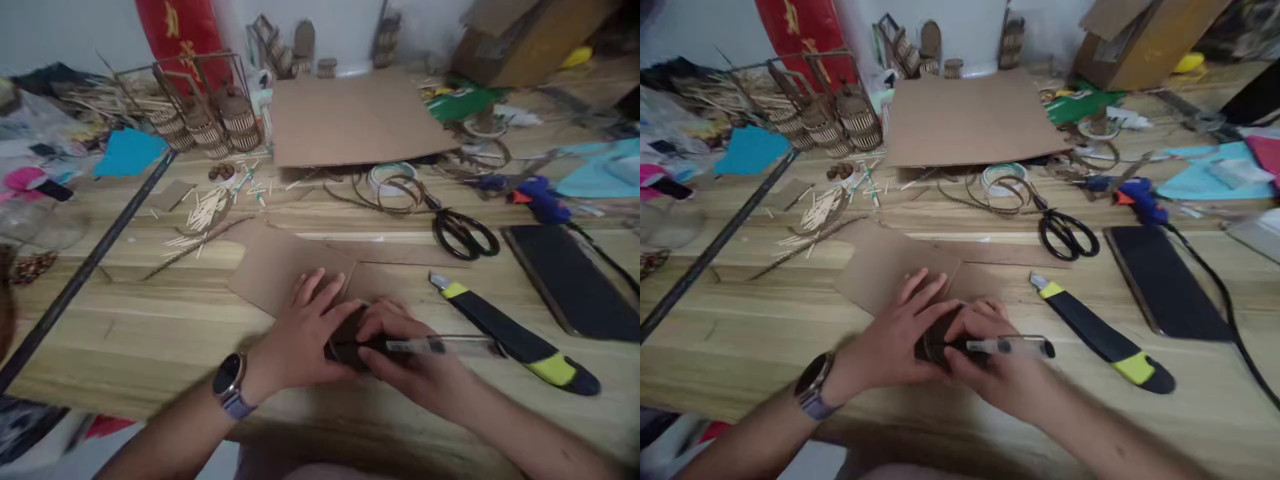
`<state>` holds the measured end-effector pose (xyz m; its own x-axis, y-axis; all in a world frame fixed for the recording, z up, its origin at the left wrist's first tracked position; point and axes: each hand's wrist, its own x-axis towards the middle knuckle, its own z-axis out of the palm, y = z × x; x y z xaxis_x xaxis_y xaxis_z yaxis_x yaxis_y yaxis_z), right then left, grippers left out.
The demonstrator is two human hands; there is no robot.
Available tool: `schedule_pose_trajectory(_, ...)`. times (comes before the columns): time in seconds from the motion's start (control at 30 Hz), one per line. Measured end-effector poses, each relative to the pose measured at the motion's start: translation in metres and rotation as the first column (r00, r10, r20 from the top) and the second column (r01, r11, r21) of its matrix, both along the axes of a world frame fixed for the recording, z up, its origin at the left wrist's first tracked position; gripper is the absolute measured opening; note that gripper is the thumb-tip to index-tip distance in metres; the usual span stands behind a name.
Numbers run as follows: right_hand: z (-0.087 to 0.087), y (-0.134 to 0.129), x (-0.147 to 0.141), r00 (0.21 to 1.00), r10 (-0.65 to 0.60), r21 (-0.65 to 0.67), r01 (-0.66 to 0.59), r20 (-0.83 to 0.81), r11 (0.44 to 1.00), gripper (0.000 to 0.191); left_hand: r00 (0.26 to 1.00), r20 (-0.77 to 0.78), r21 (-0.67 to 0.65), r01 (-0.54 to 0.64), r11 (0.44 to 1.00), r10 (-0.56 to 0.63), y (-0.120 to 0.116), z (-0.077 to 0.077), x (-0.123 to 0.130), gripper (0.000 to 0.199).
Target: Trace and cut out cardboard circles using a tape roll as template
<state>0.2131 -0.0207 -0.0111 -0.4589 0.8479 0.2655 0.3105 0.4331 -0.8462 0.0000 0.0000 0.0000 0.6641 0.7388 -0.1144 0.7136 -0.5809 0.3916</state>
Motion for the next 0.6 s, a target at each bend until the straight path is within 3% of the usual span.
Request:
schedule_pose_trajectory(0.17,0.011,0.004,0.003,0.997,0.065,-0.020,-0.064,0.045,0.998,0.015,0.998,0.056,-0.004,0.013,1.000,-0.013,0.004,-0.006,-0.002,0.103)
schedule_pose_trajectory(0.27,0.015,0.006,0.005,0.997,0.030,-0.019,-0.029,0.069,0.999,0.014,0.997,0.074,-0.003,0.012,1.000,-0.012,0.003,-0.007,-0.003,0.102)
schedule_pose_trajectory(0.4,0.015,0.006,0.003,0.998,-0.004,-0.012,0.005,0.069,1.000,0.013,0.997,0.072,0.011,0.010,1.000,-0.011,0.002,-0.009,-0.003,0.100)
schedule_pose_trajectory(0.6,0.013,0.004,0.001,0.997,0.043,0.002,-0.043,0.070,0.999,0.016,0.999,0.050,0.014,0.017,1.000,-0.018,0.003,-0.007,-0.002,0.100)
